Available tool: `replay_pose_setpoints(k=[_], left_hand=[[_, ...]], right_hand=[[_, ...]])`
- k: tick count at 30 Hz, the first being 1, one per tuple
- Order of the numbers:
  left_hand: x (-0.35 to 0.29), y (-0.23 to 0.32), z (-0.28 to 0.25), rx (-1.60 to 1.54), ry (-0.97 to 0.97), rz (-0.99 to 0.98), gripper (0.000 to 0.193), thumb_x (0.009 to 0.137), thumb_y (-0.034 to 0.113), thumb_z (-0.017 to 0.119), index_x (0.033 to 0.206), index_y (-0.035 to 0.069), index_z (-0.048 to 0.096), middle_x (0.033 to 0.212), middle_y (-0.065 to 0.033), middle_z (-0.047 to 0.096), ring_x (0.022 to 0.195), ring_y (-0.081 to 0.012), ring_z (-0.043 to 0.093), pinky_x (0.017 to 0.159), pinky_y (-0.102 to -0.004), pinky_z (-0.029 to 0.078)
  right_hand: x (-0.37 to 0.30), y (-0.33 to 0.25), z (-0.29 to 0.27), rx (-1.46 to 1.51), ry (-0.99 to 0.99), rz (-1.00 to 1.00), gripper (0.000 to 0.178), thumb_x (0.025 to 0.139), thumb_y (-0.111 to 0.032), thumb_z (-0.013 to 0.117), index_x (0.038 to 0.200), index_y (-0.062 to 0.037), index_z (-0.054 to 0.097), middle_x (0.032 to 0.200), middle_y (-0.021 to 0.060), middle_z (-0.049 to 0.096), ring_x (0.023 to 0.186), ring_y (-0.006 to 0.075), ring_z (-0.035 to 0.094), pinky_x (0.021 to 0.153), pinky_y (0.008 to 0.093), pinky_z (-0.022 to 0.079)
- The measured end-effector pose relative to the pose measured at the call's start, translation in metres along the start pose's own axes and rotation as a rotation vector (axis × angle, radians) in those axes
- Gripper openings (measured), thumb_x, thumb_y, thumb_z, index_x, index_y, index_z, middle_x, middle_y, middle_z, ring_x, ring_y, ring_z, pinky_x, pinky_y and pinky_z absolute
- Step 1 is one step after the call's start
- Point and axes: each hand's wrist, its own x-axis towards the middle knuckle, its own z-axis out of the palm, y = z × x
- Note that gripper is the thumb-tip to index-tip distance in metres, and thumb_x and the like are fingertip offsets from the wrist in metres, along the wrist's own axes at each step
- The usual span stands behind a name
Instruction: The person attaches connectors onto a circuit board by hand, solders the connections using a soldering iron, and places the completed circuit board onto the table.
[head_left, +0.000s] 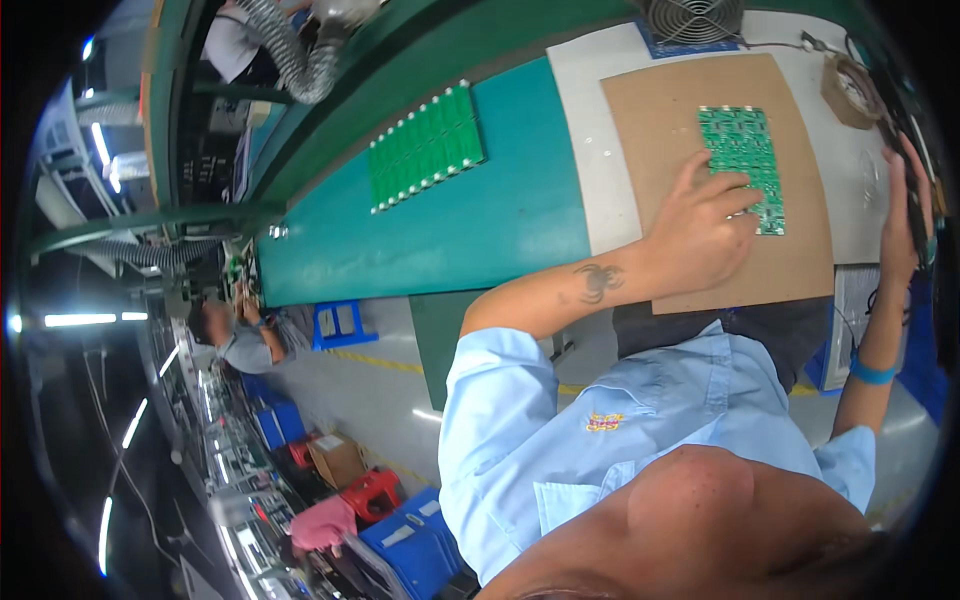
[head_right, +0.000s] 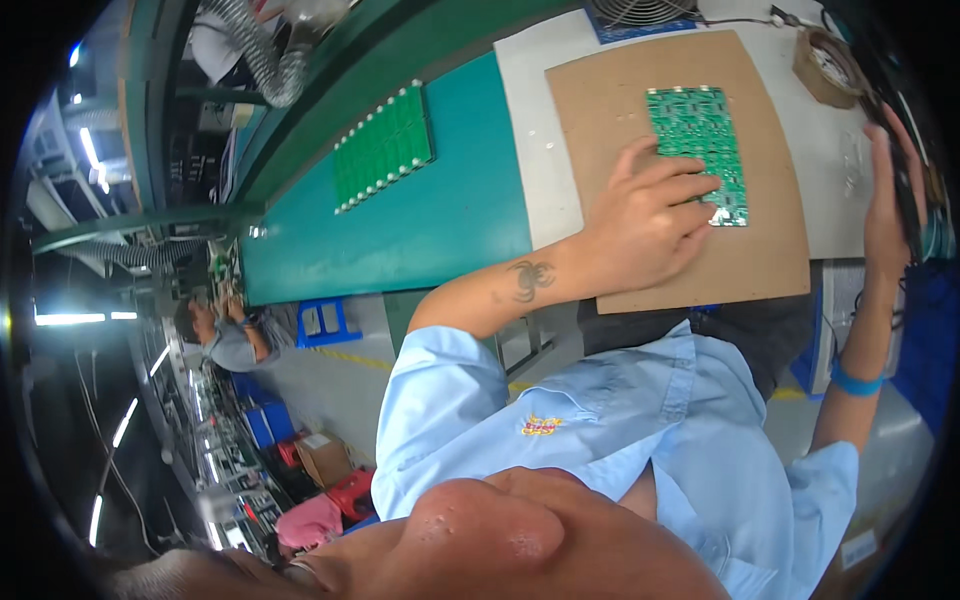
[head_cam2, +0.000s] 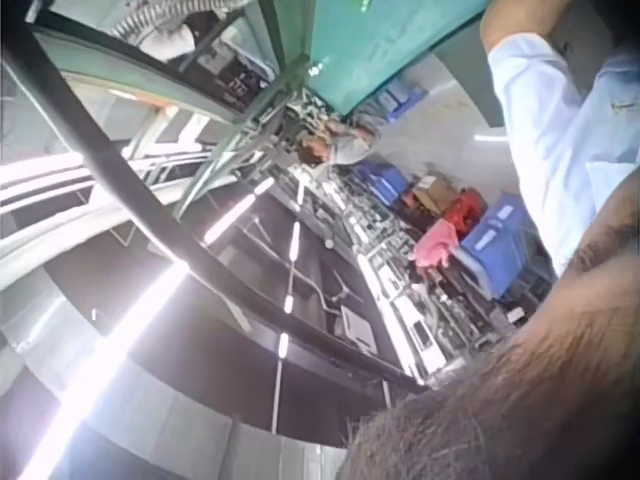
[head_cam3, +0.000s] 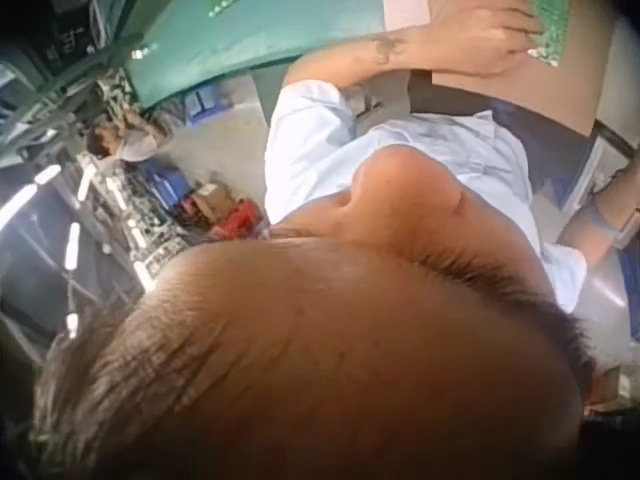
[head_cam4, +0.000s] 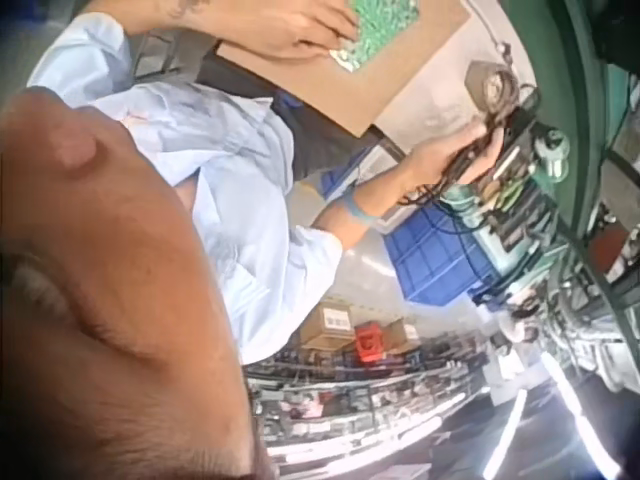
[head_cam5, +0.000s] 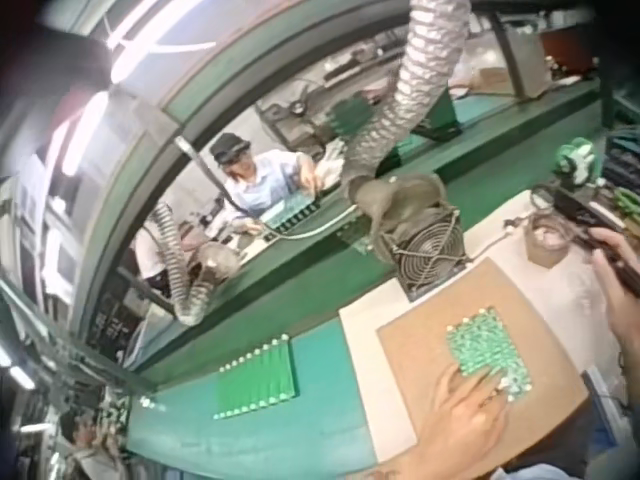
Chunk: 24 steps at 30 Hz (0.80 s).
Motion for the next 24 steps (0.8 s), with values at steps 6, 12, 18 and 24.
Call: replay_pose_setpoints(k=[6,12,18,24], left_hand=[[0.003,0.002,0.003,-0.006,0.013,0.045,0.009,0.082,0.014,0.075,0.090,0.010,0.077,0.117,-0.0033,0.075,0.115,-0.0235,0.066,0.114,-0.0551,0.036],[0.007,0.002,-0.004,-0.017,-0.040,0.090,0.018,0.081,0.014,0.077,0.099,0.010,0.075,0.124,-0.0045,0.072,0.118,-0.0245,0.066,0.114,-0.0524,0.038],[0.011,-0.010,-0.025,-0.112,-0.130,0.073,0.031,0.079,0.017,0.082,0.108,0.009,0.075,0.129,-0.0041,0.071,0.129,-0.0256,0.062,0.115,-0.0511,0.038],[0.011,-0.017,-0.031,-0.122,-0.231,0.076,0.037,0.078,0.020,0.081,0.113,0.011,0.075,0.132,-0.0047,0.070,0.131,-0.0274,0.060,0.116,-0.0532,0.038]], right_hand=[[-0.049,-0.030,-0.023,0.127,-0.142,0.114,0.037,0.107,-0.019,0.059,0.141,-0.0029,0.064,0.118,0.0156,0.075,0.110,0.0214,0.070,0.098,0.0312,0.054],[-0.089,-0.088,-0.037,0.203,-0.201,0.172,0.035,0.099,-0.009,0.065,0.133,-0.0012,0.068,0.110,0.0122,0.075,0.097,0.0182,0.070,0.085,0.0263,0.054],[-0.094,-0.109,-0.053,0.231,-0.351,0.008,0.039,0.084,-0.001,0.070,0.123,0.0022,0.071,0.100,0.0119,0.074,0.081,0.0197,0.067,0.076,0.0273,0.054],[-0.111,-0.124,-0.056,0.279,-0.481,-0.055,0.042,0.078,-0.005,0.072,0.118,0.0050,0.069,0.094,0.0138,0.071,0.075,0.0221,0.061,0.070,0.0305,0.049]])
